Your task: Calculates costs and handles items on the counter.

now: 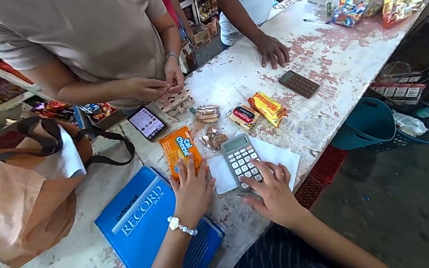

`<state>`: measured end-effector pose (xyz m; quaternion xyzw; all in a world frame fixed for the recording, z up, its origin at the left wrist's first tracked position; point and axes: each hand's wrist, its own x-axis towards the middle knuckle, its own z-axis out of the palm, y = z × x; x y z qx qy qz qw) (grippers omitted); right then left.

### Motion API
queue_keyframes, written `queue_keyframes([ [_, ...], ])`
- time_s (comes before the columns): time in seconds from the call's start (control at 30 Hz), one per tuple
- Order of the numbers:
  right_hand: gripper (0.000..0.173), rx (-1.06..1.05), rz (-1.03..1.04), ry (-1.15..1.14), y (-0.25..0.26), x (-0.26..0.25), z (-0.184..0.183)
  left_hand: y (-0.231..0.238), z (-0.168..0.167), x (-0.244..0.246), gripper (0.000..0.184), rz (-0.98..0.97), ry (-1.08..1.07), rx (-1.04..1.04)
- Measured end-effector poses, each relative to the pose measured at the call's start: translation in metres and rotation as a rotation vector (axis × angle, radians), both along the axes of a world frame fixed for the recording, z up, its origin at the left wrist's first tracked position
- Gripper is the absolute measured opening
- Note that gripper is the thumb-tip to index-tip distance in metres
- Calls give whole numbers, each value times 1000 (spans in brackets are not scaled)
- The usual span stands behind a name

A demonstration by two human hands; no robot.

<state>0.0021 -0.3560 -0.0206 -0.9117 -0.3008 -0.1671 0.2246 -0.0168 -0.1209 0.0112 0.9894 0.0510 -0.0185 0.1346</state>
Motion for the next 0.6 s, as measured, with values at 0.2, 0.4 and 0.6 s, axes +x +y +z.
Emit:
queue_keyframes([
  [0.2,58,42,-133,-74,-15,6,-7,1,-2,0,60,-5,-33,1],
  [0.4,61,70,-130,-60,-18,26,3,1,0,0,60,-5,-33,-15],
  [0.6,57,-9,-110,70,-15,46,1,1,4,0,60,8,42,-1],
])
